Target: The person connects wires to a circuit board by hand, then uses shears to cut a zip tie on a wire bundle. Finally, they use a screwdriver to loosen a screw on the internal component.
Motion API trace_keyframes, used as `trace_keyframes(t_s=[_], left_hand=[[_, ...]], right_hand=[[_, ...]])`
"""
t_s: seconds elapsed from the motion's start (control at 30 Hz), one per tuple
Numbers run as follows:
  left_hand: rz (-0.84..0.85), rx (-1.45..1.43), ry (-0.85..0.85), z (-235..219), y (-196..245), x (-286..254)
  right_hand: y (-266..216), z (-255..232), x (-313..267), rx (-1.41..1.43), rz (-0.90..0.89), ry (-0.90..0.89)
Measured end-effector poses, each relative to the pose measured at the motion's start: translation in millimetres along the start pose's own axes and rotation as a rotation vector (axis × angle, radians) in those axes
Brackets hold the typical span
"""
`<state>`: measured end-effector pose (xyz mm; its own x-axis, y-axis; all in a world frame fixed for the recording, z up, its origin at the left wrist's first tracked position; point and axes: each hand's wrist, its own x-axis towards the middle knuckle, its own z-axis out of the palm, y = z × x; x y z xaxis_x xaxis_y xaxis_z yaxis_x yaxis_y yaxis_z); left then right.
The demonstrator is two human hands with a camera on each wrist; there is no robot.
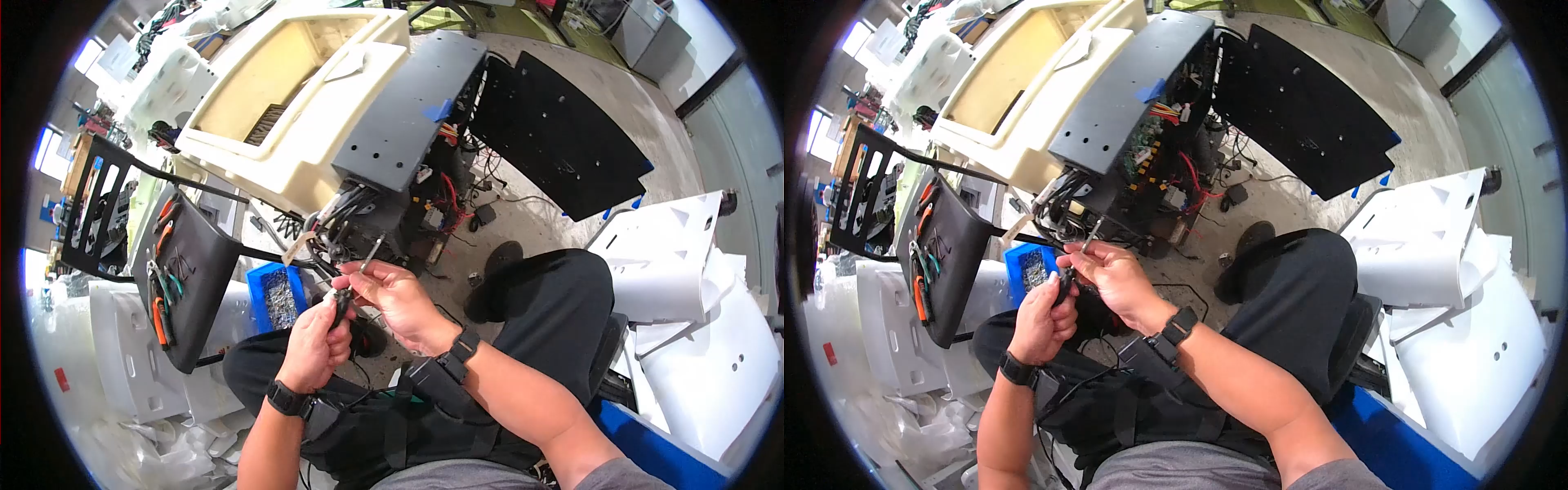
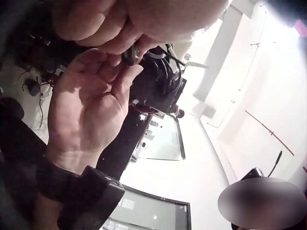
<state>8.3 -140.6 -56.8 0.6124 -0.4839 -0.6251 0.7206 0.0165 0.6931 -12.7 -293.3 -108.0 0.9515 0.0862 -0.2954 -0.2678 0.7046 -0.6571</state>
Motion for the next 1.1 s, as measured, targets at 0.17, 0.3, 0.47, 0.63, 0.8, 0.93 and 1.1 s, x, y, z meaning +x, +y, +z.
trace_keyframes(t_s=[0.17, 0.3, 0.47, 0.63, 0.8, 0.93, 1.1], left_hand=[[-0.002, 0.102, 0.061, -4.4, -12.8, 5.5], [0.766, 1.076, 0.438, 7.2, -20.4, 5.2], [1.002, 1.590, 0.432, 5.1, -18.7, 6.3], [0.933, 1.447, 0.408, 4.5, -22.2, 11.9], [0.284, 0.642, 0.257, -3.3, -19.1, 9.2], [0.038, 0.065, -0.020, -5.0, -13.6, 11.5], [0.275, 0.505, 0.288, 9.2, -20.1, 9.4]], right_hand=[[-5.2, 1.8, -0.1, -0.087, 0.008, 0.047], [1.5, 0.7, 1.3, -0.017, -0.033, 0.058], [-0.6, 4.7, -0.1, 0.047, -0.005, 0.097], [-1.8, 1.1, 0.6, -0.066, 0.001, 0.093], [-3.8, -4.0, 1.3, -0.045, 0.012, 0.038], [-5.6, -4.2, 1.4, -0.012, 0.012, 0.023], [-3.1, -3.2, 2.8, -0.065, -0.012, 0.058]])
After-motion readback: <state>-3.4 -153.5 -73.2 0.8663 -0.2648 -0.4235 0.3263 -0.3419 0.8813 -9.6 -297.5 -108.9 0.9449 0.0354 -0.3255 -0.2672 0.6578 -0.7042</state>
